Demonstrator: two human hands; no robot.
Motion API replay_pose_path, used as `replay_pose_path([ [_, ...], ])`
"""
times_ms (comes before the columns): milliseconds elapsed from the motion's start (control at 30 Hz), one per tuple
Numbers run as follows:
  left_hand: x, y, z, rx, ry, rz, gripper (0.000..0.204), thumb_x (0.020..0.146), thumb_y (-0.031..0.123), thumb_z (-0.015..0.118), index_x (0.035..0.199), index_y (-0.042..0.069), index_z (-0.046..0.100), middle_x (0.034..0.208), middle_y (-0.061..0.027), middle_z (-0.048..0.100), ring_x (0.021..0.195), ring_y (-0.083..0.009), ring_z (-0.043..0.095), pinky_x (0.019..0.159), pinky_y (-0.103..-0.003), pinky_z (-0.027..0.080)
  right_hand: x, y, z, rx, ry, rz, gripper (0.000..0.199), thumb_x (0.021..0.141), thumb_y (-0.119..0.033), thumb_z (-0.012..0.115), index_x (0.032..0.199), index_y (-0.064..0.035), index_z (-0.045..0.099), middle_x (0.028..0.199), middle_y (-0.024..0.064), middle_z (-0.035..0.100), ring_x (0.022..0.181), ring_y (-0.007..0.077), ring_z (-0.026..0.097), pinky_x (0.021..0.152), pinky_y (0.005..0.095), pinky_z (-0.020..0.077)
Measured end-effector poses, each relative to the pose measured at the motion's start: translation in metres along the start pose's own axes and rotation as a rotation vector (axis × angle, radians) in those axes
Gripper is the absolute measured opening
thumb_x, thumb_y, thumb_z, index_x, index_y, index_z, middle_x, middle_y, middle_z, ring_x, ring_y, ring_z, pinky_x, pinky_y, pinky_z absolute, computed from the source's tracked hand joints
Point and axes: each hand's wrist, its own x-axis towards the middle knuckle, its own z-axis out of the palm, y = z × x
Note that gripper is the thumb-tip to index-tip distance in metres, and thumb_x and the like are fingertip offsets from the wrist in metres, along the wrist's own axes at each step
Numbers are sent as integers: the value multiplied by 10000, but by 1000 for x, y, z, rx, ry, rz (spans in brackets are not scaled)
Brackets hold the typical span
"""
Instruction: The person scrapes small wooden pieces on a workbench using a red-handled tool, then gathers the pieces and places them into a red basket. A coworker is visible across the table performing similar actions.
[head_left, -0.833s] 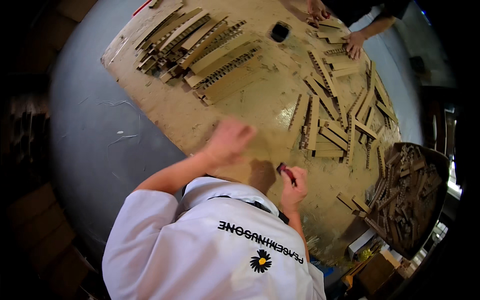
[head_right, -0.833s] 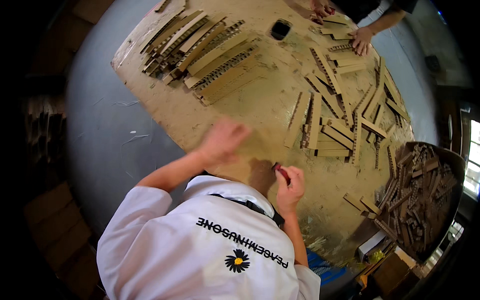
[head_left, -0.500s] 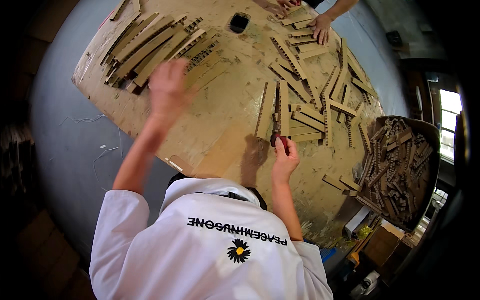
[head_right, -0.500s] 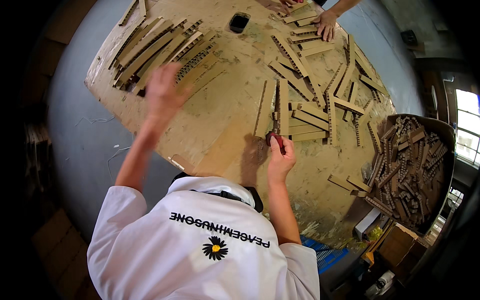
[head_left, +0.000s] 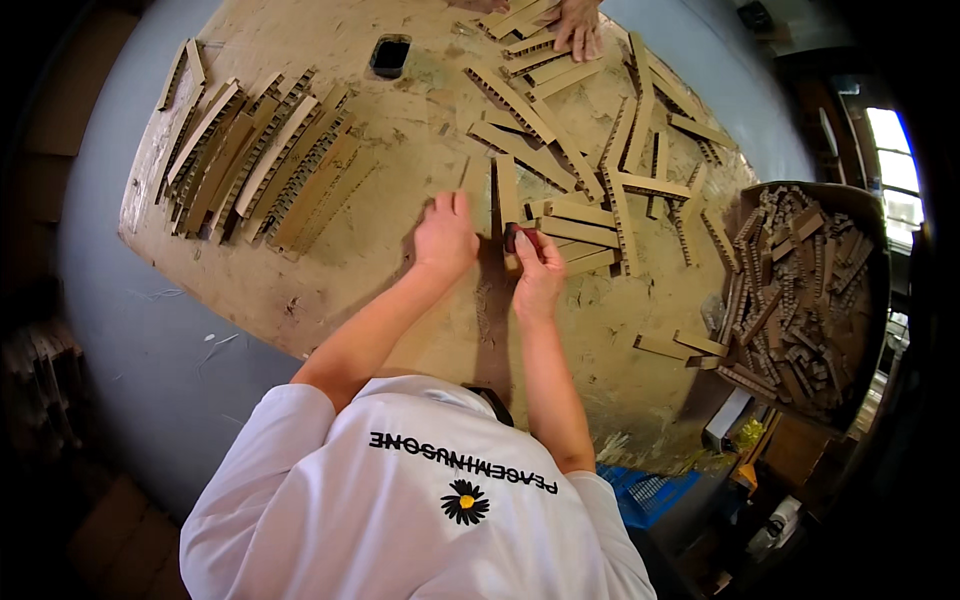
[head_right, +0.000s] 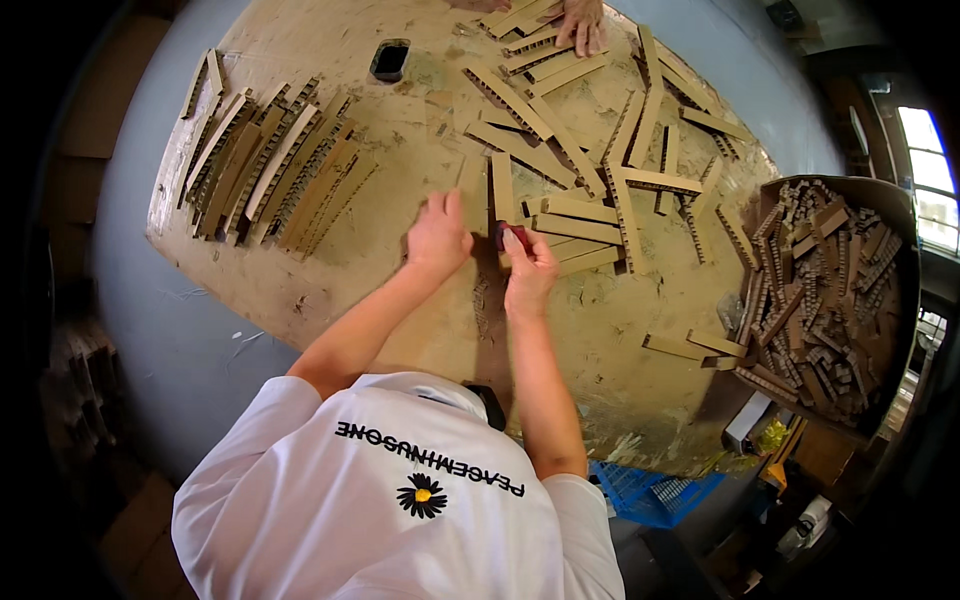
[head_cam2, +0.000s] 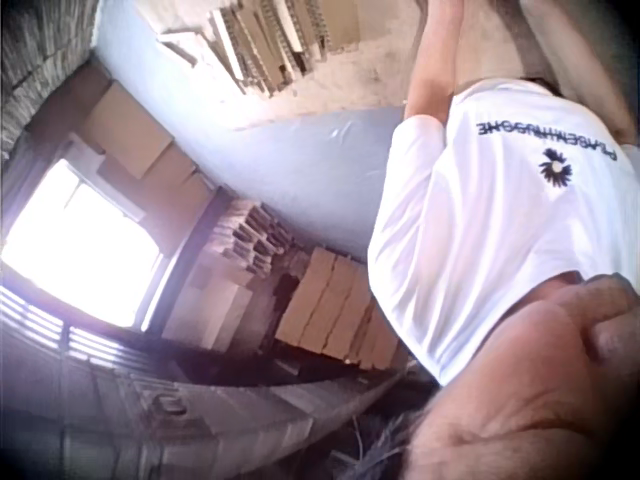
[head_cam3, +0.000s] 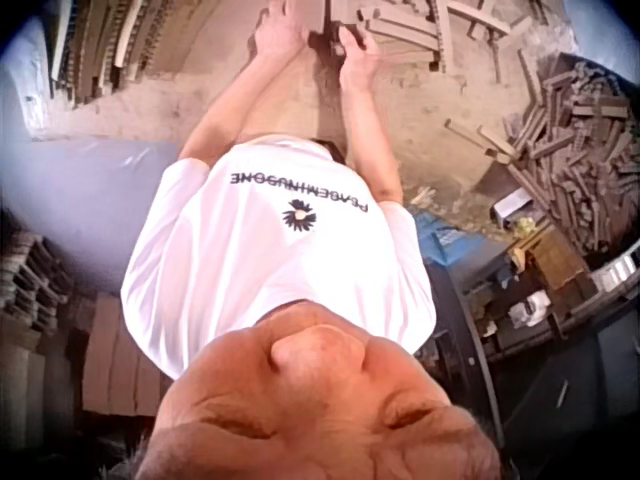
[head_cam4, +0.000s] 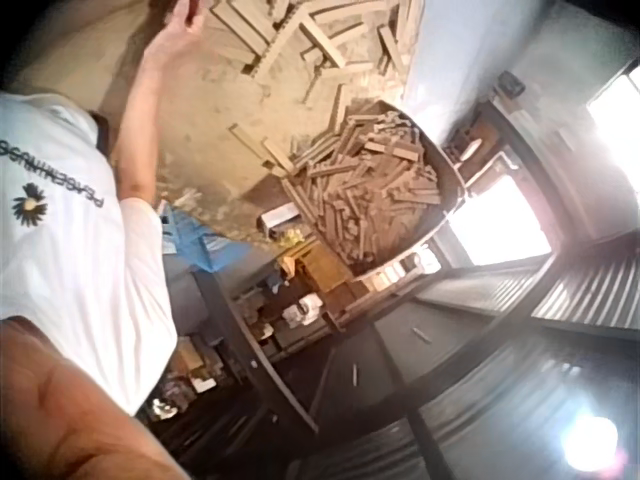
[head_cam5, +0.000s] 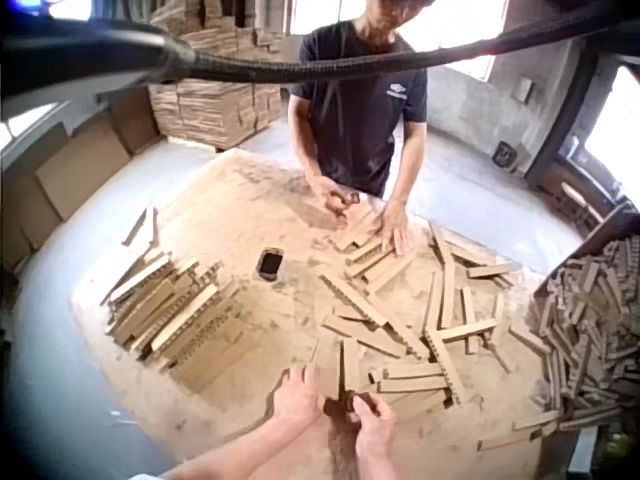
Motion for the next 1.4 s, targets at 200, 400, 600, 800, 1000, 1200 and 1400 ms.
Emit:
replay_pose_path([
  [200, 24, -67, -30, 59, 102, 110, 636, 847, 226, 794, 1404, 52, 540, 1328, -196, 583, 1189, -405, 579, 986, -535, 507, -16, 20, 46, 185, 21, 114, 220, 958, -107, 806, 1121, 25, 741, 1015, 45, 751, 881, 107, 666, 828, 254, 540],
  [400, -6, -25, -14, -12, 221, 111, 868, 877, 470, 785, 1518, -18, 462, 1613, -214, 411, 1457, -448, 382, 1197, -651, 290, 44, -27, 80, 56, -65, 25, 216, 975, -124, 787, 1120, 25, 729, 981, 38, 728, 842, 113, 652, 790, 251, 539],
  [600, -3, -43, -9, 107, 96, 207, 666, 856, 189, 725, 1480, 40, 547, 1640, -207, 377, 1476, -438, 372, 1232, -674, 226, 141, -60, 199, -650, -340, -485, 179, 874, -114, 832, 1014, -17, 780, 892, 79, 709, 805, 177, 679, 740, 303, 536],
  [800, -35, -113, -40, 21, 87, 430, 618, 828, 148, 715, 1435, 114, 607, 1606, -114, 471, 1440, -340, 465, 1196, -642, 324, 220, -30, 280, -1035, -427, -783, 163, 828, -206, 837, 956, -112, 802, 908, 65, 734, 853, 286, 693, 754, 379, 548],
  [1000, -35, -124, -33, -194, 122, 431, 536, 870, 258, 776, 1373, 117, 656, 1570, -91, 524, 1432, -321, 502, 1198, -585, 362, 252, 19, 293, -1258, -416, -976, 150, 815, -259, 836, 931, -175, 791, 902, 30, 733, 879, 277, 698, 779, 406, 552],
  [1200, -44, -131, -18, -246, 120, 449, 453, 956, 211, 668, 1390, 85, 647, 1575, -122, 525, 1453, -334, 496, 1197, -573, 375, 249, 39, 295, -1309, -388, -984, 138, 835, -299, 826, 943, -223, 785, 920, -5, 736, 864, 269, 711, 752, 422, 527],
  [1400, -40, -137, -19, -279, 147, 514, 437, 954, 149, 624, 1386, 79, 624, 1566, -146, 533, 1460, -353, 494, 1210, -572, 380, 256, 28, 287, -1484, -303, -927, 138, 859, -327, 818, 972, -250, 803, 943, -23, 749, 880, 234, 716, 779, 431, 517],
])
